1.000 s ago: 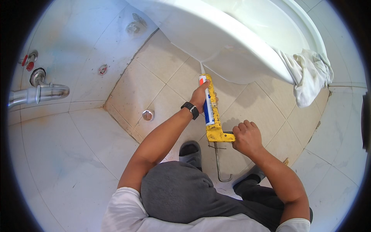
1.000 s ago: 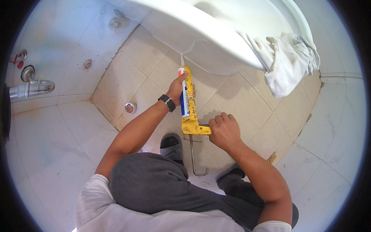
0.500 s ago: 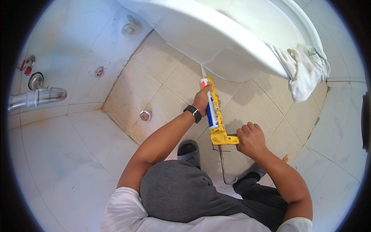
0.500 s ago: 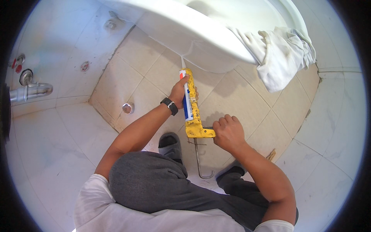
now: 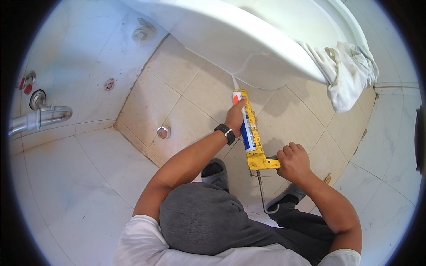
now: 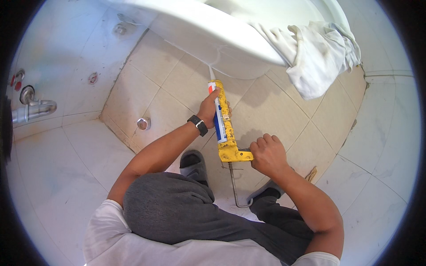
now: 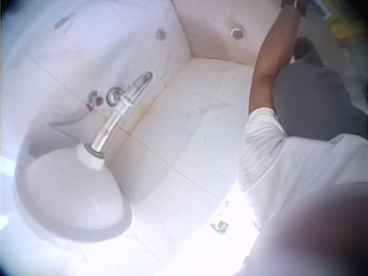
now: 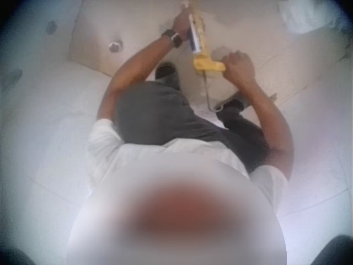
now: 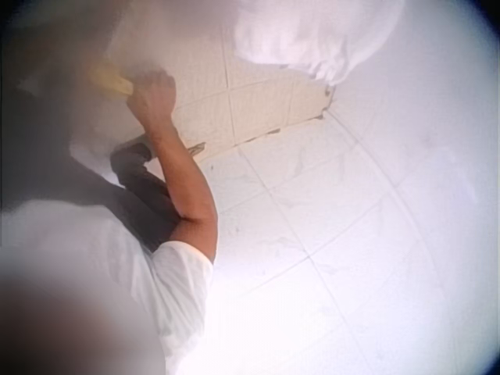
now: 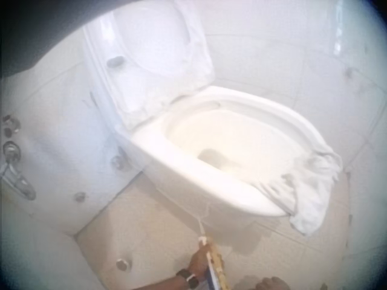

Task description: The person kneels beside a white toilet and applies sealant along the base-to-floor joint using a caulking gun. They then smooth the bead with a finger and wipe excess sealant onto a cloth.

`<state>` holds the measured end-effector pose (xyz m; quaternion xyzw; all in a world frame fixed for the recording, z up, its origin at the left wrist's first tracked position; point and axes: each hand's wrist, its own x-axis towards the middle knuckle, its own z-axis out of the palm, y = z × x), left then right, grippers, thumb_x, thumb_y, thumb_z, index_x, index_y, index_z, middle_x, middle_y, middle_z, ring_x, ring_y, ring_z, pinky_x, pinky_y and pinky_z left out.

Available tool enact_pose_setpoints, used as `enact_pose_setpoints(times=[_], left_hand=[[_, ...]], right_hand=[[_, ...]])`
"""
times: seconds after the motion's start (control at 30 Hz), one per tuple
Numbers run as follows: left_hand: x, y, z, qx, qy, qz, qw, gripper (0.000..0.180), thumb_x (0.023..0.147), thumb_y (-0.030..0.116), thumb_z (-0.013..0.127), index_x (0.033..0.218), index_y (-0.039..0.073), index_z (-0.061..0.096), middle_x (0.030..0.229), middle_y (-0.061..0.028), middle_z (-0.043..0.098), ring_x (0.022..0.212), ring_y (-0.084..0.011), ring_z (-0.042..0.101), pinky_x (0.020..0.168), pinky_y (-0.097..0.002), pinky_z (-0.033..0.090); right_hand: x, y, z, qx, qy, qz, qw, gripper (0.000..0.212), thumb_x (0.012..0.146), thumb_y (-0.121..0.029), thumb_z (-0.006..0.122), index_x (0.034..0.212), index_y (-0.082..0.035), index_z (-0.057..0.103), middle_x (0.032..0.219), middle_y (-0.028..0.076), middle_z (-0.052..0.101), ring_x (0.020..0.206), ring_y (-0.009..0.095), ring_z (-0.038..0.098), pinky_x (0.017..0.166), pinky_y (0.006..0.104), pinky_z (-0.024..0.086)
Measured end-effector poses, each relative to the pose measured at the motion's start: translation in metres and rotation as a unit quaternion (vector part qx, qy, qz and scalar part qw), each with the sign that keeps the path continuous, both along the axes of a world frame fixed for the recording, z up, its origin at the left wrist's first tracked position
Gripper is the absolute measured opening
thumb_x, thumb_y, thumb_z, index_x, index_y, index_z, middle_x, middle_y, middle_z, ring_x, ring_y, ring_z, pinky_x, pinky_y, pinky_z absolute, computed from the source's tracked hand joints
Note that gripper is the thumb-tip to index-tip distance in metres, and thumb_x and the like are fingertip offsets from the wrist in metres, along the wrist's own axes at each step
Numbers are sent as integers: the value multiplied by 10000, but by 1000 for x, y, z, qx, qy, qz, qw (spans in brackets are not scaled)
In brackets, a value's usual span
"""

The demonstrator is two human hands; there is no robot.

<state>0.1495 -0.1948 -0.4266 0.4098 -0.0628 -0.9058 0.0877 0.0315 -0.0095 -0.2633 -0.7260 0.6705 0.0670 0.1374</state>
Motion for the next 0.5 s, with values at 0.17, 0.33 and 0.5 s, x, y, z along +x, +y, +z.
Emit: enact_pose_setpoints(times=[0.17, 0.33, 0.5], left_hand=[[0, 0, -5, 24, 20, -10, 999, 514, 1003, 562, 525, 1081, 54, 505, 796, -95, 583, 684, -247, 629, 651, -418, 553], [0, -2, -10, 39, 22, -18, 999, 507, 1005, 569, 518, 1108, 74, 496, 840, -94, 588, 693, -246, 630, 649, -423, 554], [-2, 2, -11, 30, 14, -7, 999, 494, 1009, 562, 518, 1086, 74, 504, 843, -90, 587, 693, -247, 628, 657, -418, 554]], right_hand=[[0, -2, 3, 16, 4, 1, 1000, 172, 601, -155, 720, 705, -99, 595, 717, 53, 567, 754, 248, 570, 662, 378, 444], [-1, -5, 3, 1, 6, 3, 1000, 271, 514, -180, 757, 694, -113, 565, 723, 48, 538, 745, 249, 554, 674, 382, 452], [-2, -5, 4, 27, 1, 1, 1000, 220, 564, -175, 744, 720, -112, 604, 733, 45, 560, 769, 243, 570, 670, 375, 450]])
